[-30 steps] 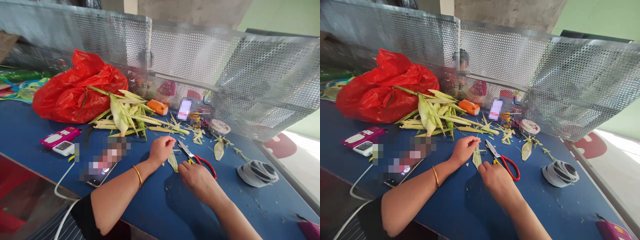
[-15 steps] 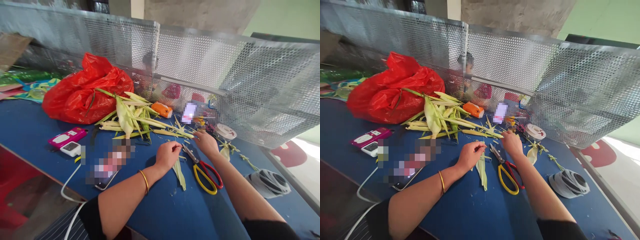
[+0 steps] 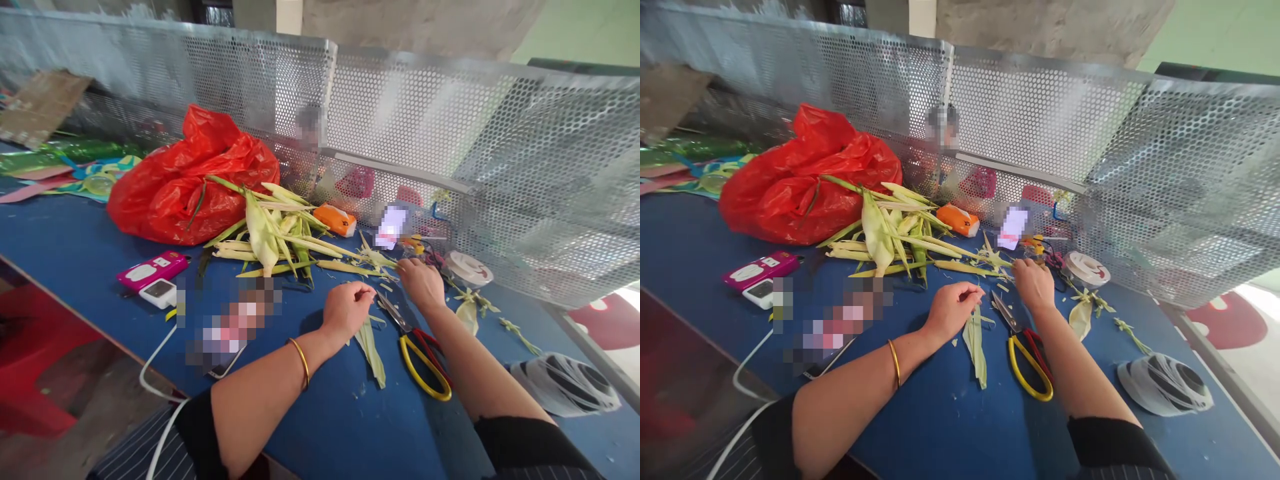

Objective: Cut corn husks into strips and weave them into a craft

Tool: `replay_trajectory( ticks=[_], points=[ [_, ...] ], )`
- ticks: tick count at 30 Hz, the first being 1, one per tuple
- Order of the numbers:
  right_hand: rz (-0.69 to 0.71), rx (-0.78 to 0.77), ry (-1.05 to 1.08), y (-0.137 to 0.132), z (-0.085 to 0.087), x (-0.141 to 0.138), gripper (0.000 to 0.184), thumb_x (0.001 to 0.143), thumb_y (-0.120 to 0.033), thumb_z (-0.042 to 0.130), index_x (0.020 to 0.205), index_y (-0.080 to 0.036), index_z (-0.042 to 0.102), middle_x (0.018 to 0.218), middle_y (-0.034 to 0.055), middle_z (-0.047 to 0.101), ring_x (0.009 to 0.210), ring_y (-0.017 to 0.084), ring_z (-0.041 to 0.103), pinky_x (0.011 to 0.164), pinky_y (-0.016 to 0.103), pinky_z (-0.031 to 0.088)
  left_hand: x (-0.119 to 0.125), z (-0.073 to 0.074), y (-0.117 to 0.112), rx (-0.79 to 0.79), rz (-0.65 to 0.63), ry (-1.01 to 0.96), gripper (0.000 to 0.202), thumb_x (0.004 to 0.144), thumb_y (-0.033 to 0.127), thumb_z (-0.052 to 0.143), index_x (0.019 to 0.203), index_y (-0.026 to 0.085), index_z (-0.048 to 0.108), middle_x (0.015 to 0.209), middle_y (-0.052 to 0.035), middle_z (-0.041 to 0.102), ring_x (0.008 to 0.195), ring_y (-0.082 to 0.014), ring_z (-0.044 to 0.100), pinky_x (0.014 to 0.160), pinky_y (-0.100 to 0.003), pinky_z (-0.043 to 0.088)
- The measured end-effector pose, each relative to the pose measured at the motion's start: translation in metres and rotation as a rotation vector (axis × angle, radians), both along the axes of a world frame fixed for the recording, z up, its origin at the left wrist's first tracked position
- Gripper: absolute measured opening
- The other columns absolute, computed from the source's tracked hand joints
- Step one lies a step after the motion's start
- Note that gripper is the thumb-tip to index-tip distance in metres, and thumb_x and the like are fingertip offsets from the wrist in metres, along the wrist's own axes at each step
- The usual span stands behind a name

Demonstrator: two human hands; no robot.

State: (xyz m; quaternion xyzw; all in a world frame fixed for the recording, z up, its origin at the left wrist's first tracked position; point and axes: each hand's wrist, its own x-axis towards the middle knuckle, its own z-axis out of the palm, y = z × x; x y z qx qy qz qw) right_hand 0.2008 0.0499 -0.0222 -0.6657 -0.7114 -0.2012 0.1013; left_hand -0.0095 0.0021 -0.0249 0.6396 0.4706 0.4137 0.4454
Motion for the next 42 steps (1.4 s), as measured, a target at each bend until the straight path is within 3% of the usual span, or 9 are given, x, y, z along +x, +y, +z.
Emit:
replay_trajectory(
  ticks=[5,9,14,22,30,34,38,42],
  points=[
    [0.007,0.173,-0.029,-0.045,0.009,-0.022,0.025,0.098,-0.031,0.047,0.095,-0.018,0.068,0.089,0.0087,0.067,0.066,0.018,0.053,0.066,0.031,0.032,0.0,0.003,0.004,-0.312,-0.025,-0.347,0.027,0.086,0.038,0.061,0.086,0.013,0.071,0.087,-0.0088,0.072,0.072,-0.0153,0.064,0.057,-0.024,0.045],
    [0.166,0.421,-0.125,-0.084,0.012,-0.047,0.023,0.099,-0.028,0.049,0.086,-0.019,0.066,0.077,0.0043,0.066,0.061,0.016,0.051,0.065,0.03,0.032,-0.002,0.004,0.005,-0.553,-0.057,-0.597,0.029,0.084,0.04,0.067,0.086,0.01,0.069,0.088,-0.0106,0.07,0.073,-0.0146,0.065,0.062,-0.025,0.049],
    [0.251,0.374,-0.188,-0.113,0.009,-0.065,0.014,0.097,-0.018,0.051,0.094,-0.019,0.064,0.08,0.0046,0.068,0.069,0.018,0.057,0.07,0.032,0.033,-0.005,0.001,0.006,-0.651,-0.058,-0.778,0.017,0.084,0.026,0.069,0.078,0.011,0.066,0.076,-0.0067,0.069,0.069,-0.0135,0.066,0.067,-0.025,0.052],
    [0.253,0.346,-0.055,-0.109,-0.003,-0.058,0.012,0.097,-0.019,0.051,0.096,-0.019,0.063,0.086,0.0048,0.07,0.078,0.02,0.062,0.077,0.033,0.036,-0.004,0.005,0.006,-0.659,-0.02,-0.884,0.009,0.087,0.011,0.06,0.08,0.01,0.066,0.072,-0.0061,0.07,0.061,-0.0115,0.066,0.062,-0.022,0.053],
    [0.268,0.399,0.045,-0.107,-0.01,-0.062,0.014,0.098,-0.025,0.05,0.098,-0.018,0.062,0.084,0.0051,0.071,0.073,0.019,0.063,0.073,0.032,0.038,-0.004,0.006,0.003,-0.68,-0.113,-0.946,0.01,0.087,0.018,0.063,0.086,0.01,0.068,0.078,-0.0086,0.072,0.066,-0.0139,0.068,0.067,-0.026,0.056],
    [0.316,0.369,0.041,-0.108,-0.008,-0.066,0.015,0.097,-0.024,0.051,0.102,-0.018,0.064,0.086,0.006,0.072,0.074,0.02,0.064,0.074,0.033,0.039,-0.003,0.004,0.002,-0.679,-0.121,-0.924,0.01,0.087,0.009,0.059,0.081,0.01,0.067,0.073,-0.0062,0.071,0.062,-0.012,0.066,0.067,-0.024,0.054],
    [0.32,0.339,0.358,-0.11,-0.008,-0.064,0.021,0.098,-0.031,0.048,0.102,-0.02,0.066,0.094,0.0067,0.073,0.085,0.021,0.065,0.079,0.033,0.042,-0.004,0.004,0.004,-0.657,-0.112,-0.922,0.018,0.092,0.012,0.052,0.084,0.009,0.068,0.077,-0.0091,0.073,0.067,-0.0137,0.069,0.069,-0.025,0.055],
    [0.115,0.276,0.896,-0.106,-0.011,-0.055,0.023,0.094,-0.038,0.052,0.095,-0.021,0.067,0.088,0.005,0.072,0.08,0.021,0.065,0.075,0.033,0.047,-0.005,0.006,0.005,-0.677,-0.127,-0.897,0.018,0.091,0.012,0.052,0.086,0.009,0.068,0.079,-0.0112,0.074,0.068,-0.0152,0.07,0.068,-0.025,0.056]
  ],
)
